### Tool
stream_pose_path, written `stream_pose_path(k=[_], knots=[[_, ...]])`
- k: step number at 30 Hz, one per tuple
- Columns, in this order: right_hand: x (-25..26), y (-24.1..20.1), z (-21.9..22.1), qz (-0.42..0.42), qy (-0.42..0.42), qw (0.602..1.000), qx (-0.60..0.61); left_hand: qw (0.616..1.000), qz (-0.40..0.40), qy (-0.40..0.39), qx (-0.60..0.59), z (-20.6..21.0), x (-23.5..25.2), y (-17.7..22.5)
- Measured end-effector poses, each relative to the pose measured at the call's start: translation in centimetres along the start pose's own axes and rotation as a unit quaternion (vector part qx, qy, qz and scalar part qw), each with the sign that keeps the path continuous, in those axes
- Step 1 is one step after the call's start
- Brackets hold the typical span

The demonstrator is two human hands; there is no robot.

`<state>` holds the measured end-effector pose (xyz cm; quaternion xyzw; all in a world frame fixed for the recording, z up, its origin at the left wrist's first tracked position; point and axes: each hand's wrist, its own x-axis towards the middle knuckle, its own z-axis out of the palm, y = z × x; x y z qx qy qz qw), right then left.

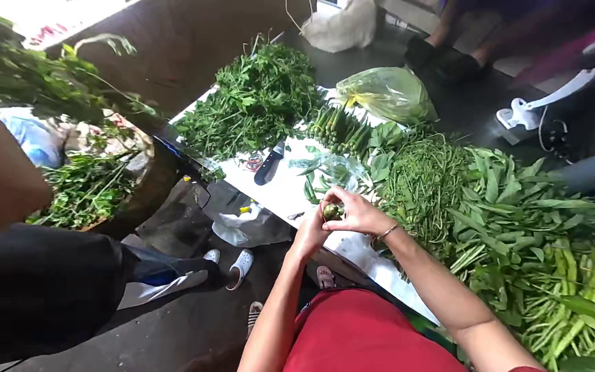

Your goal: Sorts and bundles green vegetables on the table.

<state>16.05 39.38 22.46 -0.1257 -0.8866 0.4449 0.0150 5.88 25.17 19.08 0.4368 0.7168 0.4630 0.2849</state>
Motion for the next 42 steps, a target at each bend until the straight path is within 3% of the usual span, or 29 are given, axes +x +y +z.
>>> stream_pose_path(k=[5, 8, 11, 14, 17, 19, 21, 24, 25, 26, 28, 31, 33, 36, 42], knots=[[0.1, 1.9, 0.5, 0.021, 0.0, 0.999, -0.037, 0.996, -0.04, 0.071, -0.02, -1.6, 0.0, -0.8], [-1.2, 1.9, 1.4, -0.053, 0.061, 0.988, -0.134, 0.994, -0.075, 0.063, -0.042, -3.0, 0.2, -1.4], [-2.0, 1.0, 2.4, -0.153, 0.031, 0.978, -0.142, 0.991, -0.084, 0.059, -0.085, -3.8, 0.8, -1.9], [-2.5, 0.0, 4.4, -0.258, -0.014, 0.962, -0.089, 0.984, -0.093, 0.064, -0.137, -4.2, 1.5, -1.7], [-3.0, -1.1, 5.2, -0.333, -0.004, 0.929, 0.161, 0.966, -0.093, 0.079, -0.228, -4.8, 2.1, -1.8], [-3.3, -2.0, 5.2, -0.289, 0.017, 0.874, 0.391, 0.945, -0.081, 0.098, -0.303, -5.3, 2.4, -1.9], [-3.0, -2.6, 5.4, -0.204, 0.085, 0.772, 0.596, 0.928, -0.043, 0.11, -0.352, -5.7, 2.5, -1.4], [-0.7, -2.4, 5.9, -0.123, 0.193, 0.609, 0.759, 0.948, 0.018, 0.096, -0.302, -6.6, 2.8, 0.5], [0.1, -2.1, 6.0, -0.11, 0.209, 0.59, 0.772, 0.965, 0.034, 0.08, -0.248, -7.0, 3.0, 1.0], [0.8, -1.9, 6.0, -0.098, 0.223, 0.601, 0.761, 0.979, 0.047, 0.061, -0.191, -7.5, 3.3, 1.2], [2.1, -1.8, 5.4, -0.07, 0.251, 0.708, 0.656, 0.994, 0.071, 0.017, -0.078, -8.4, 3.8, 1.1], [3.8, -2.4, 3.5, -0.045, 0.259, 0.893, 0.366, 0.996, 0.032, -0.053, 0.067, -9.5, 4.7, 1.3], [4.7, -3.2, 2.9, -0.035, 0.25, 0.955, 0.157, 0.989, -0.004, -0.101, 0.109, -10.0, 5.5, 1.3], [6.2, -4.2, 2.8, -0.033, 0.258, 0.966, -0.003, 0.986, 0.036, -0.134, 0.091, -10.1, 6.6, -0.4], [8.3, -3.1, 2.6, 0.078, 0.252, 0.963, 0.045, 0.986, 0.031, -0.164, 0.019, -10.2, 8.2, -2.7]])
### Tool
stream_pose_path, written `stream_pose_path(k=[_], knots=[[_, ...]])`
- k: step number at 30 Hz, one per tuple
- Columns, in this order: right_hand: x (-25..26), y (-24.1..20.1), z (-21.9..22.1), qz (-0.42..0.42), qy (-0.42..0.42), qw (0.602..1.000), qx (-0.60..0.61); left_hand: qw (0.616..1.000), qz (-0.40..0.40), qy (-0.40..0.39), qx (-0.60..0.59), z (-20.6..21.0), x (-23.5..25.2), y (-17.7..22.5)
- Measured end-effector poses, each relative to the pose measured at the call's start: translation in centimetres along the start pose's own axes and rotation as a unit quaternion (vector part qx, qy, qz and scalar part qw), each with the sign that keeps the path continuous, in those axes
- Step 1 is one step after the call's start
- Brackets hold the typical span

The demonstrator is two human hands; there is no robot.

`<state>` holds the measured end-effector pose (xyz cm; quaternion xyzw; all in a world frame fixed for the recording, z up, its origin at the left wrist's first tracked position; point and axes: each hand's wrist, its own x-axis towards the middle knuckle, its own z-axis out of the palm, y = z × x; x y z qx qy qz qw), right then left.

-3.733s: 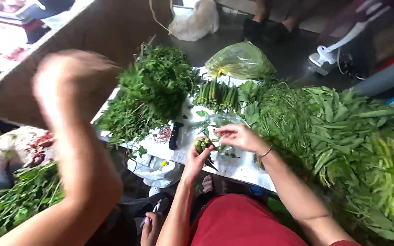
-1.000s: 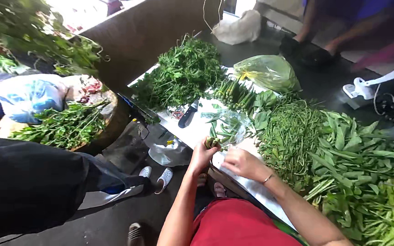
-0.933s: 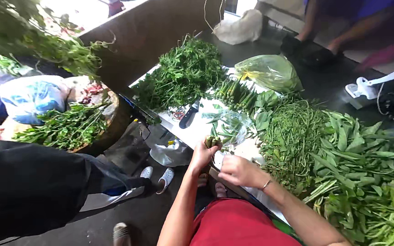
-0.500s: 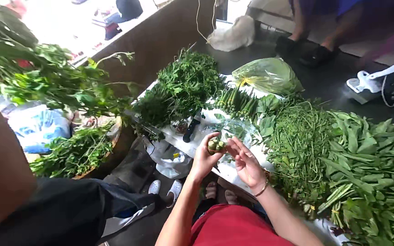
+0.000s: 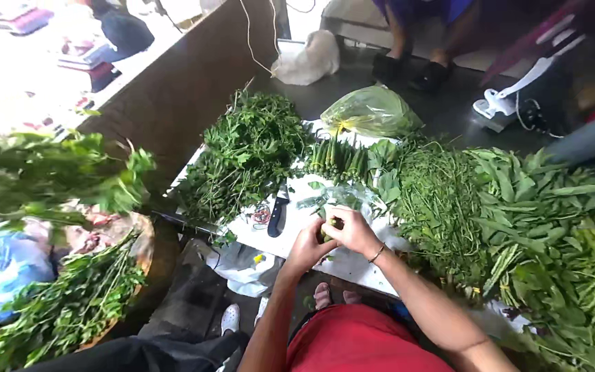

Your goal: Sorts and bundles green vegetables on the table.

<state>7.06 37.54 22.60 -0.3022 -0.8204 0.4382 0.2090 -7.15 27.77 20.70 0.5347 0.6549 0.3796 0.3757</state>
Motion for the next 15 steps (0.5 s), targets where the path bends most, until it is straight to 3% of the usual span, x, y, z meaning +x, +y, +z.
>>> stream_pose_path(k=[4, 7, 8, 10, 12, 15], knots=[[1.3, -0.3, -2.0, 0.024, -0.031, 0.999, 0.011, 0.999, -0.017, -0.052, 0.0, -0.7, 0.7, -0.8], [2.3, -0.2, -3.5, -0.087, -0.017, 0.996, -0.022, 0.996, 0.003, -0.086, -0.036, -1.1, 1.1, -0.7], [2.4, -0.3, -3.0, -0.107, -0.053, 0.992, -0.042, 0.995, 0.016, -0.091, -0.044, -1.1, 1.3, -0.7], [2.5, -0.4, -1.9, -0.061, -0.175, 0.981, -0.047, 0.993, 0.028, -0.102, -0.048, -1.0, 1.4, -1.4], [3.2, 0.6, -2.7, -0.027, -0.196, 0.98, -0.016, 0.992, 0.005, -0.111, -0.063, -1.3, 1.9, -2.1], [2.9, 2.4, -2.8, -0.054, -0.203, 0.978, 0.012, 0.99, -0.019, -0.127, -0.056, -1.7, 2.1, -2.8]])
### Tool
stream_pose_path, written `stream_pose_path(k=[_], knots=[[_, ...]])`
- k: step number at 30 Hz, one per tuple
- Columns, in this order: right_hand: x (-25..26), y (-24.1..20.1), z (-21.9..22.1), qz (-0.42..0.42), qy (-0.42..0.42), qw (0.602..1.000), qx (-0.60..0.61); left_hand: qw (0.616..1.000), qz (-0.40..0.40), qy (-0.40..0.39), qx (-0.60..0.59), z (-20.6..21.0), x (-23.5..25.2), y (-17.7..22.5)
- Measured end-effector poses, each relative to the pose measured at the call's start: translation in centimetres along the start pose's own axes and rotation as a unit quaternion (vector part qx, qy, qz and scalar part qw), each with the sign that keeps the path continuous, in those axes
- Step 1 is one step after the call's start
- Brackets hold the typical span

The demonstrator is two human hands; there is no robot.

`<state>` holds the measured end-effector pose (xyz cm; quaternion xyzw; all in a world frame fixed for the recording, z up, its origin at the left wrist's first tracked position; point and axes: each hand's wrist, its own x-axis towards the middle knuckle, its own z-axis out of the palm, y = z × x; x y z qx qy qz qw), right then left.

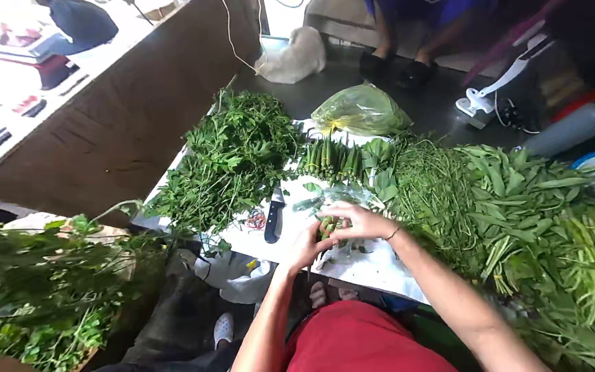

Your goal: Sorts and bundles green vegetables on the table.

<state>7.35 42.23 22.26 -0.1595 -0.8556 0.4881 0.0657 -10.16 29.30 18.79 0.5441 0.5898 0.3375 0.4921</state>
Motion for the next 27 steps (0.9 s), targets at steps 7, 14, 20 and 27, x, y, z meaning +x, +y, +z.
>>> stream_pose_path(k=[7, 14, 20, 27], knots=[[-0.7, 3.9, -1.7, 0.15, 0.205, 0.955, 0.151, 0.991, -0.037, 0.116, -0.054, -3.4, -1.0, -0.7], [6.9, 9.4, -5.8, 0.206, 0.543, 0.724, 0.374, 0.964, -0.061, 0.253, -0.045, -7.4, -4.2, -3.9], [8.4, 10.1, -6.2, 0.316, 0.425, 0.846, 0.067, 0.968, -0.036, 0.184, 0.169, -3.8, -2.0, -4.9], [1.1, 10.5, 1.3, 0.282, 0.127, 0.915, -0.259, 0.924, -0.037, 0.043, 0.378, -1.4, 5.3, -5.3]])
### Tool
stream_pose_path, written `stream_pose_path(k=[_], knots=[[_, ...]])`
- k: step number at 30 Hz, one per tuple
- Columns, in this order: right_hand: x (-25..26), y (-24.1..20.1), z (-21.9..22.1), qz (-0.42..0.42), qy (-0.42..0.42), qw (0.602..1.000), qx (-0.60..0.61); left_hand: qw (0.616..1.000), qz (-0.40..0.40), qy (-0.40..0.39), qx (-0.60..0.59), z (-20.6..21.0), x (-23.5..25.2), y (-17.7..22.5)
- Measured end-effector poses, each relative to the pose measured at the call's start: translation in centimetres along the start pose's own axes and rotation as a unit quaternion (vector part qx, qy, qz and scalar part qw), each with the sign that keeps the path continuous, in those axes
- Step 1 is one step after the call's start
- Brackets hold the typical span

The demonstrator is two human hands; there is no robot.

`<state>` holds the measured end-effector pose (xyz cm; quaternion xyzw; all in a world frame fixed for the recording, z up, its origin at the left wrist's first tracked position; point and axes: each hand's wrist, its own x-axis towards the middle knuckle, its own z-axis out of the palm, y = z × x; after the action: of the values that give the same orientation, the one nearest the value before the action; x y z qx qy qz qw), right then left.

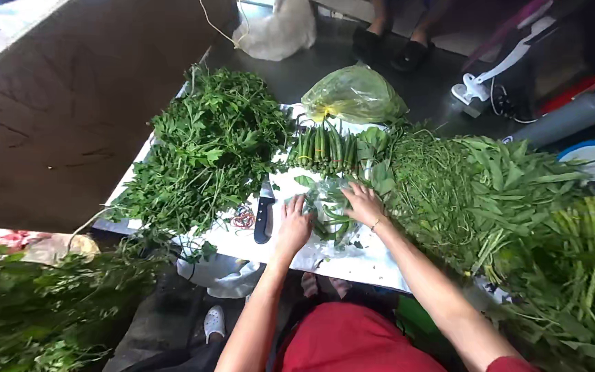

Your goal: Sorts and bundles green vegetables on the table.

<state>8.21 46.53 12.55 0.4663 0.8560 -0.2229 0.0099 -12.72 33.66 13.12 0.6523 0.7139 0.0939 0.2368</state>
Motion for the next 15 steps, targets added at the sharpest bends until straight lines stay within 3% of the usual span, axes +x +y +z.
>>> stream_pose_path(k=[3, 5, 7, 11, 13, 15], knots=[[-0.4, -0.3, -1.3, 0.027, 0.034, 0.994, 0.104, 0.999, -0.035, -0.001, -0.014, -0.2, 1.8, -1.2], [-1.1, -0.8, -3.7, 0.026, 0.018, 0.962, 0.272, 0.996, -0.043, 0.032, -0.072, -1.4, 1.5, -1.7], [-1.1, -0.5, -4.2, 0.028, 0.026, 0.933, 0.359, 0.992, -0.04, 0.054, -0.102, -2.0, 1.0, -2.2], [-0.7, 1.0, -4.4, 0.093, 0.095, 0.948, 0.288, 0.988, -0.005, 0.131, -0.078, -1.7, 0.1, -1.6], [-3.1, -0.1, -5.4, 0.061, 0.166, 0.953, 0.245, 0.98, 0.025, 0.19, -0.061, -1.0, -1.0, 0.4], [-5.1, -1.2, -5.5, -0.01, 0.182, 0.959, 0.218, 0.98, 0.06, 0.184, -0.051, 0.5, -2.2, 2.6]])
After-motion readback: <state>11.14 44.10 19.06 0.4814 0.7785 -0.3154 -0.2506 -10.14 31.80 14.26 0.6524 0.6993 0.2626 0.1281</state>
